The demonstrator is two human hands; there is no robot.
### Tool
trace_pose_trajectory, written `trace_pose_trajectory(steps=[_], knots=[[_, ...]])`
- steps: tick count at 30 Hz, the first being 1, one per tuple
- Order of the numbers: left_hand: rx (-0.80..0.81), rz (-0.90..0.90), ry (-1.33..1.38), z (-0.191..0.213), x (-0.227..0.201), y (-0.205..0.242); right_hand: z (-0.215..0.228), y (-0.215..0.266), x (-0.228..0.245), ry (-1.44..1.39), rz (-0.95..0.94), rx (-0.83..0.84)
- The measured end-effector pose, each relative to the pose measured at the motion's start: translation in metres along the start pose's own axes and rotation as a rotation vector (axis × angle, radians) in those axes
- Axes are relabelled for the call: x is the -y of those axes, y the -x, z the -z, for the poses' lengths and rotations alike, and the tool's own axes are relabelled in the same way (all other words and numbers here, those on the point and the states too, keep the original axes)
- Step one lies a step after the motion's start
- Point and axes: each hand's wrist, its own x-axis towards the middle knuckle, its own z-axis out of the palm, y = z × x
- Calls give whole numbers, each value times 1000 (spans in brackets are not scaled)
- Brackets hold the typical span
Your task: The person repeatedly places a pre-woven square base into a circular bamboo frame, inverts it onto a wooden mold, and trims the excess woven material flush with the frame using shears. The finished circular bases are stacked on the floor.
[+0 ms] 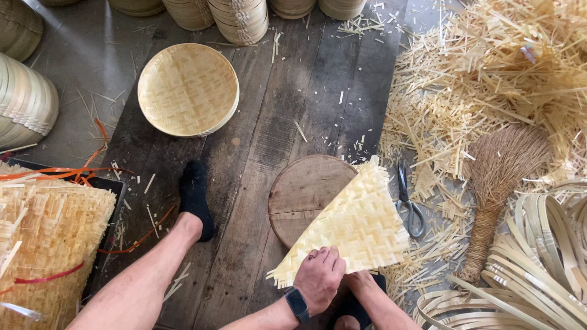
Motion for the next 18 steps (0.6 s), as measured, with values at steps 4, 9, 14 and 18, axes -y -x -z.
trace_pose_trajectory(steps=[4,9,14,18], knots=[[-66,188,151,8,24,-7,6,2,3,-17,-28,55],[-53,946,316,25,143,-28,33,-8,21,93,50,-109],[-64,1007,353,3,199,-22,39,-12,22,73,85,-130],[-81,1026,342,-15,214,-8,40,-11,20,50,107,-131]])
